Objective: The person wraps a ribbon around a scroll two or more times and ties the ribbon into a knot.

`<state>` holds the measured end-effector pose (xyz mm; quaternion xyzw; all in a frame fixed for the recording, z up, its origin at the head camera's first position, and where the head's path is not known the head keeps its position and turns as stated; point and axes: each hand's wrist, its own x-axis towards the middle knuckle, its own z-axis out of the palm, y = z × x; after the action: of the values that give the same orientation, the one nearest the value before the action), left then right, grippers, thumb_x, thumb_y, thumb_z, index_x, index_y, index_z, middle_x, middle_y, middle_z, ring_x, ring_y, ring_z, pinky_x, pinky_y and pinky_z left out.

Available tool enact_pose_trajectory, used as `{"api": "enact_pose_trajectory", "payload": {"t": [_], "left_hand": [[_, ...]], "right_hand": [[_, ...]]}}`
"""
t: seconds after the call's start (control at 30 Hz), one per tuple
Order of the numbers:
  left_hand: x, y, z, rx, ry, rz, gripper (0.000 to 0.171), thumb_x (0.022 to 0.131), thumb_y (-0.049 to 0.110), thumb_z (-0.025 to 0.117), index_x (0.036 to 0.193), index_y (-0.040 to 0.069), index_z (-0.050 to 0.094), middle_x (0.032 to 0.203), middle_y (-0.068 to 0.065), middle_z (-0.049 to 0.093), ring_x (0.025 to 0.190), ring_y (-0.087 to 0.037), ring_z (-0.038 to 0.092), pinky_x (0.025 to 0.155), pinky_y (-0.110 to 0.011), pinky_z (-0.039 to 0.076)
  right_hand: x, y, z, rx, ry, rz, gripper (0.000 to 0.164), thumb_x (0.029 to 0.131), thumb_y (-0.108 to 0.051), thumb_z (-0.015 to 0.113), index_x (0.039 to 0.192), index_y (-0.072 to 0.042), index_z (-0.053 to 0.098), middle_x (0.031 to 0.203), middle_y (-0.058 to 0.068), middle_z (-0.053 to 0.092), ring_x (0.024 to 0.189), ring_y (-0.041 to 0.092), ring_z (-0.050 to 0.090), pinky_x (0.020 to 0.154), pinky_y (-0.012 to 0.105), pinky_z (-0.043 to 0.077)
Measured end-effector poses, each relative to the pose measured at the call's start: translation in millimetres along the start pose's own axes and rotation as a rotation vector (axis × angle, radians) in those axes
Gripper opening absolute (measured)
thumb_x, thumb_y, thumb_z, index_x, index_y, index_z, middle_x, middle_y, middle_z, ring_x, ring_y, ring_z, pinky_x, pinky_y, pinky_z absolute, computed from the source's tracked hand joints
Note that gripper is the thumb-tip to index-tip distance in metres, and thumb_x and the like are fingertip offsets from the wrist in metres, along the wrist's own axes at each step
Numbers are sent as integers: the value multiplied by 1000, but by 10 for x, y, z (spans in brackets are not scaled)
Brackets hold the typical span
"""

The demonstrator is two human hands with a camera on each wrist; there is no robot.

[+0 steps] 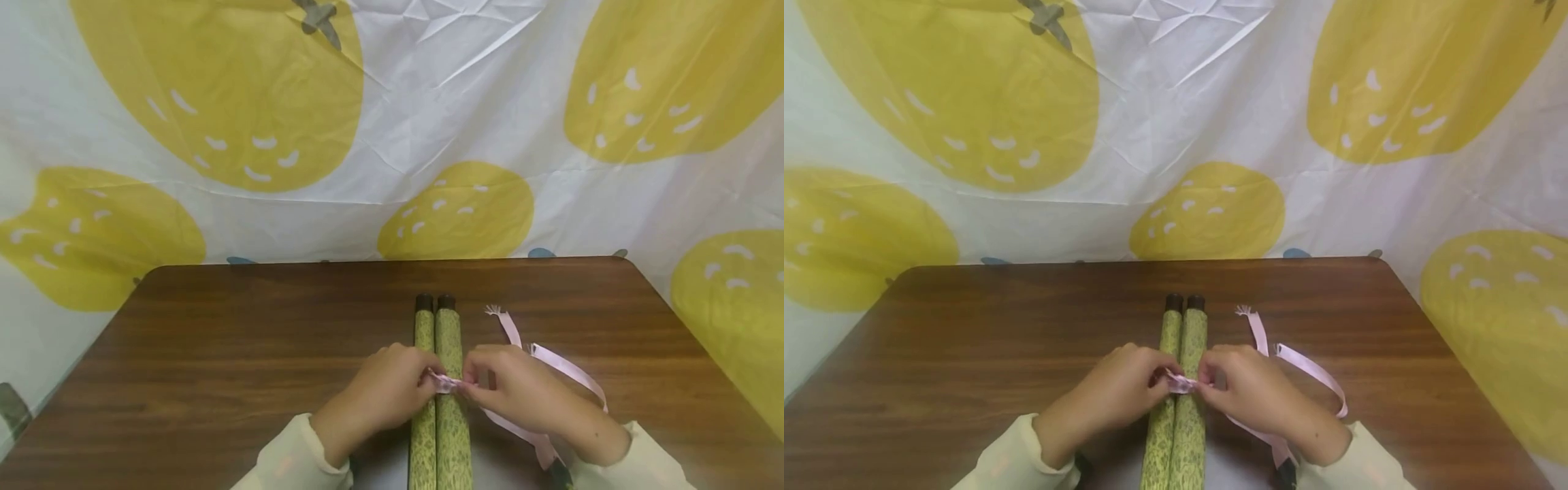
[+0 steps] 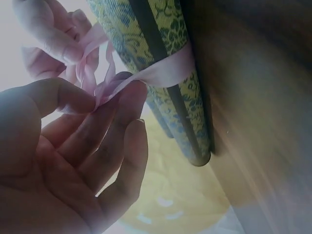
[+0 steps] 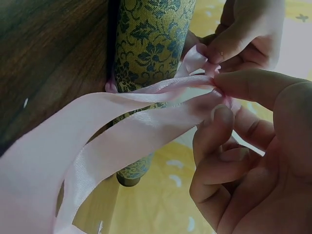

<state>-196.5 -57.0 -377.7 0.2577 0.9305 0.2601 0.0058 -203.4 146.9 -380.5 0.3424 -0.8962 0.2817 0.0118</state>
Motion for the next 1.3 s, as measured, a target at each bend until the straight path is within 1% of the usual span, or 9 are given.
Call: {"api": "enact_pose_trajectory", "payload": {"t": [0.33,0.47,0.57,0.67,0.77,0.9,1.03,1.2,1.3], "left_hand": [[-10,18,-123,47,72,36,19,77,11,66,92,17,75,75,6,71,48,-5,47,43,-22,39],[-18,32,-156,7,81,46,16,76,11,66,89,17,74,71,8,68,47,-3,46,45,-20,40],[-25,35,-164,-45,48,45,14,77,11,65,86,18,72,67,10,64,43,-3,41,42,-18,38],[-19,33,-170,-109,29,55,15,76,10,63,83,20,71,64,11,61,41,-3,39,40,-18,35],[-9,19,-175,-216,12,86,15,77,8,62,82,19,70,66,10,61,43,-4,42,41,-17,37],[-19,-16,-202,-411,-19,119,14,79,3,62,83,14,69,69,4,64,46,-6,49,41,-17,42],[-55,-53,-239,-521,-33,124,14,80,1,61,85,10,69,70,-2,66,48,-9,53,43,-17,45],[-150,-59,-355,-557,-67,99,13,83,-2,60,89,5,69,77,-8,69,58,-9,55,53,-18,45],[-220,-67,-460,-546,-80,78,14,83,-4,58,89,3,69,83,-9,70,63,-8,54,57,-19,44]], "right_hand": [[10,-16,-9,-9,-24,40,17,81,-21,70,72,-28,58,64,-15,54,46,0,44,37,17,37],[10,-15,-3,11,-41,52,16,82,-21,69,73,-28,58,61,-13,56,45,0,44,36,17,37],[-4,-15,11,22,-61,65,14,83,-23,68,74,-28,58,61,-14,57,45,0,46,38,18,40],[-6,-10,17,-4,-46,51,13,83,-23,68,75,-28,58,61,-17,58,46,-1,46,41,19,42],[-11,-9,15,-15,-30,43,14,83,-25,68,76,-29,57,60,-18,56,46,-1,45,41,19,42],[-14,-38,3,24,-32,50,14,86,-34,65,77,-29,57,57,-16,54,46,0,45,41,19,42],[-7,-82,-5,41,-36,63,13,88,-40,61,80,-30,59,60,-15,56,49,1,46,43,20,43],[10,-115,-39,10,-54,66,10,89,-33,62,80,-29,61,57,-15,52,49,0,45,41,19,41],[18,-120,-71,19,-77,65,10,89,-31,62,81,-26,62,55,-13,50,45,0,43,38,18,37]]}}
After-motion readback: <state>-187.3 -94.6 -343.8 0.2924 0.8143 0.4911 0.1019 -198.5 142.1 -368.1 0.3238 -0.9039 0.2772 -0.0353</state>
